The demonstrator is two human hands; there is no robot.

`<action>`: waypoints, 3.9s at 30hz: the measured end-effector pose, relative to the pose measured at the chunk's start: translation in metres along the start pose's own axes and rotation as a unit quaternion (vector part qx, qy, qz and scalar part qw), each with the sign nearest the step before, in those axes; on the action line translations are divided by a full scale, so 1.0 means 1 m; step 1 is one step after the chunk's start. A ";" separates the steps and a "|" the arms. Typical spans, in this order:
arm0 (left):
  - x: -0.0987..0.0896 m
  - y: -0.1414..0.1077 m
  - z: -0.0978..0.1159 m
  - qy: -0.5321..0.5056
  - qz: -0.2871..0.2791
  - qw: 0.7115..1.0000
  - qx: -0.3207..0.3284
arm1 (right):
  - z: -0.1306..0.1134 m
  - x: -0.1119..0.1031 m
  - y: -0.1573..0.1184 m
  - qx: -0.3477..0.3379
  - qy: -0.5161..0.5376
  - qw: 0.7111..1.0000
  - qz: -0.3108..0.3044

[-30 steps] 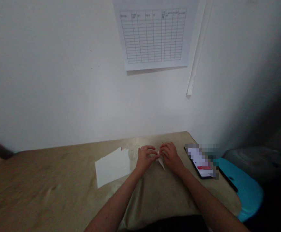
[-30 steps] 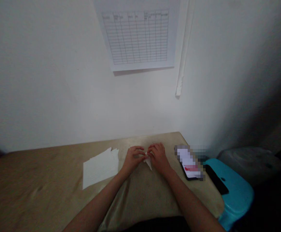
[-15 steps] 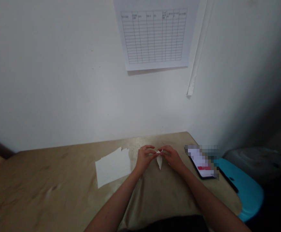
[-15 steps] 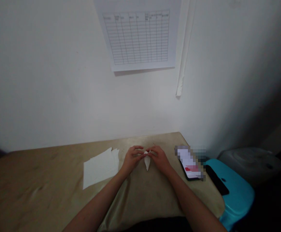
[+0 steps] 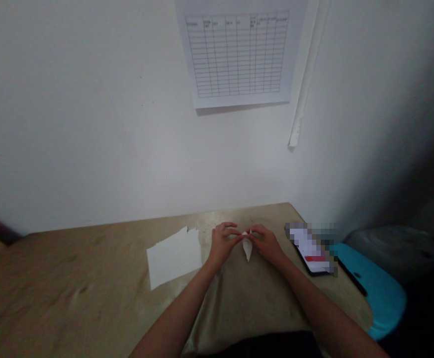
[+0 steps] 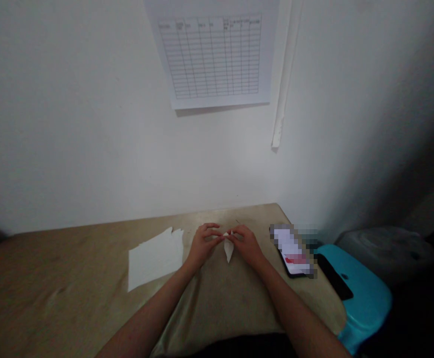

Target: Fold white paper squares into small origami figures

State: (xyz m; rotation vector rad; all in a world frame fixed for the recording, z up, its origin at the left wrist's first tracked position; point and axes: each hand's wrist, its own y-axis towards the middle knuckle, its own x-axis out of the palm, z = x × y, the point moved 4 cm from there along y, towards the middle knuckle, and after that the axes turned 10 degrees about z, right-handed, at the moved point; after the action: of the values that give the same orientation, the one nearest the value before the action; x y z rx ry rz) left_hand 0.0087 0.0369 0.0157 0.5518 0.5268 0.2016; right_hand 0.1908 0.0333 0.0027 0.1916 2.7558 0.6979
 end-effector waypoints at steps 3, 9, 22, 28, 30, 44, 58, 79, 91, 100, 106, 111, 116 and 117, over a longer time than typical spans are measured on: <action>0.000 0.000 0.000 -0.004 0.001 1.000 0.002 | 0.000 0.000 0.000 -0.002 -0.003 1.000 -0.002; 0.000 -0.001 -0.002 -0.020 0.011 1.000 0.003 | -0.001 0.000 0.000 0.003 -0.008 1.000 0.004; -0.002 0.000 0.006 0.008 -0.002 0.999 0.031 | -0.004 -0.001 0.000 0.006 0.005 1.000 -0.006; -0.005 0.001 0.010 0.020 -0.004 0.999 0.043 | -0.003 0.000 0.000 0.008 0.004 1.000 -0.012; -0.005 0.001 0.012 0.019 -0.005 0.999 0.047 | -0.004 0.000 -0.001 0.009 0.004 1.000 -0.017; -0.007 0.003 0.018 0.015 -0.020 0.999 0.046 | -0.004 0.005 -0.002 0.014 0.022 0.999 -0.022; -0.002 0.000 0.008 -0.015 -0.007 1.000 0.026 | -0.004 0.000 0.001 -0.021 -0.008 1.000 0.000; -0.005 0.001 0.004 -0.002 0.000 1.000 0.010 | -0.010 -0.004 0.001 -0.053 -0.020 0.998 0.012; -0.001 0.000 0.006 -0.019 -0.011 1.000 0.014 | -0.013 -0.001 -0.002 -0.063 -0.043 0.997 -0.004; -0.008 0.003 -0.004 -0.065 0.044 0.997 -0.018 | 0.003 -0.003 0.001 -0.032 -0.071 0.996 0.032; -0.011 0.005 -0.009 -0.080 0.099 0.991 -0.048 | 0.013 -0.008 0.001 -0.019 -0.166 0.985 0.049; -0.011 0.003 -0.009 -0.067 0.113 0.990 -0.048 | 0.010 -0.002 -0.003 -0.021 -0.206 0.978 0.014; -0.010 0.003 -0.011 -0.058 0.110 0.991 -0.042 | 0.009 -0.001 -0.002 -0.010 -0.206 0.978 0.014; -0.009 0.003 -0.011 -0.056 0.107 0.992 -0.041 | 0.010 -0.002 -0.002 -0.007 -0.203 0.979 0.017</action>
State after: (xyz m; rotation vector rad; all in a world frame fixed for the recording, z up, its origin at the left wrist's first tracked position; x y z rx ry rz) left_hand -0.0050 0.0412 0.0132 0.5360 0.3474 0.3921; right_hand 0.1954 0.0362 -0.0065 0.3369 2.3619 0.6093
